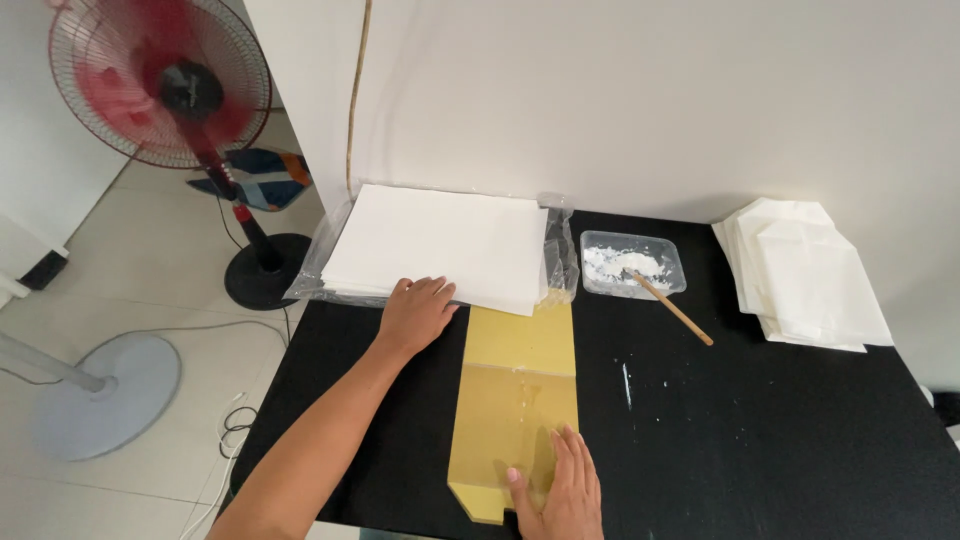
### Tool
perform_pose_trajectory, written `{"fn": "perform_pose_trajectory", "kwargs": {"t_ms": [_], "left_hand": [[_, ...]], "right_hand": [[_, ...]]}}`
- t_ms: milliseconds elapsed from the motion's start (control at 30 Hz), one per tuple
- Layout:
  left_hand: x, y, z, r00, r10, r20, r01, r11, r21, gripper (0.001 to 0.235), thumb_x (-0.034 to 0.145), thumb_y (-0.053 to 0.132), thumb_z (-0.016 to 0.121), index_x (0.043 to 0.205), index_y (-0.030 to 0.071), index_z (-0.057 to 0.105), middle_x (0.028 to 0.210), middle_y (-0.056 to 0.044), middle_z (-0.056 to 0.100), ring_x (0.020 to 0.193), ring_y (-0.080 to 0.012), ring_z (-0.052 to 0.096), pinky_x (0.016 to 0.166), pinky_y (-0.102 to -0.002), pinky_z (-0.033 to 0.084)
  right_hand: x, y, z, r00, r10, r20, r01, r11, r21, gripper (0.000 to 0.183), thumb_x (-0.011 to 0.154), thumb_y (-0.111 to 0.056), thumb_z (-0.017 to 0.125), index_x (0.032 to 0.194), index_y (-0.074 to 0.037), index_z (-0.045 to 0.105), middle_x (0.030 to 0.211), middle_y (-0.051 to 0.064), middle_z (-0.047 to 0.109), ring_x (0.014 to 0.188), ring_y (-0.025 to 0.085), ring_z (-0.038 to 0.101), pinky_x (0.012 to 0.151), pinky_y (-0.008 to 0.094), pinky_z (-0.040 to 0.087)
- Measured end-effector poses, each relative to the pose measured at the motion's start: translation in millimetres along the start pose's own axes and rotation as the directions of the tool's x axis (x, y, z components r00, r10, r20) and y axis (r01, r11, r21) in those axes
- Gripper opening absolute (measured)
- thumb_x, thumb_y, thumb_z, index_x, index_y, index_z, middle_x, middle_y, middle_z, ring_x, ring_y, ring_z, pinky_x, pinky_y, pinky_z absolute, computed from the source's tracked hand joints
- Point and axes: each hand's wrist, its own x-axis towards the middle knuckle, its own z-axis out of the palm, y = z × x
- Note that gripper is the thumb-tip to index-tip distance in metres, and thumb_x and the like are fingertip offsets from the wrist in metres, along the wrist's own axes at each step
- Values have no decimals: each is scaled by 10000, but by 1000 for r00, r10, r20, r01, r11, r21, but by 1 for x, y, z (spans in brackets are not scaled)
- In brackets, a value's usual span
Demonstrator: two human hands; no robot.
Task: The person places a white sheet of paper onto a yellow folder on a black table. They then use a brush to apply a white adhesive from a container onto the paper and smooth it down.
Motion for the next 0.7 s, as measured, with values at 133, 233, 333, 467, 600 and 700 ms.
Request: {"fn": "perform_pose_trajectory", "kwargs": {"t_ms": [133,233,333,467,600,700], "left_hand": [[20,18,-6,980,-50,193,58,998,-39,514,1050,439,495,1493,179,525,1567,-81,490,1410,-303,477,1083,-515,401],[27,34,-9,991,-25,134,22,999,23,341,1030,260,543,1340,188,664,1462,-56,603,1276,-249,590,958,-466,468],[30,43,-22,957,-86,277,102,994,-43,313,930,-62,491,718,166,524,704,23,559,774,-211,581,807,-374,409],[24,50,-33,968,-107,227,122,991,-50,239,948,-51,473,860,130,602,723,-10,609,690,-237,587,803,-393,445],[3,55,-54,972,-109,206,145,975,-169,309,1076,106,455,787,112,564,668,-13,531,610,-230,527,777,-402,460],[-29,51,-62,991,-11,130,45,964,-263,301,1075,133,407,802,111,532,685,-35,597,569,-293,532,683,-414,395]], "right_hand": [[-3,6,2,997,-63,-35,64,997,34,832,874,-699,555,1484,-147,429,1641,38,379,1549,277,281,1211,522,282],[-8,9,-1,995,-86,-47,90,993,75,805,883,-624,609,1498,-141,419,1662,55,340,1573,267,213,1223,516,231],[-10,15,-4,985,-169,-41,172,982,79,756,887,-651,584,1449,-157,474,1649,56,358,1540,292,267,1192,536,268],[-13,20,-4,923,-317,-217,358,916,184,694,899,-592,598,1394,-111,529,1574,80,474,1468,328,396,1151,526,334],[-6,27,9,949,-286,-135,302,945,124,662,840,-616,680,1345,-205,564,1557,23,487,1460,301,404,1129,542,356],[-8,1,-24,951,-276,137,264,959,102,753,813,-712,735,1363,-228,563,1599,-37,396,1518,213,285,1156,519,304]]}}
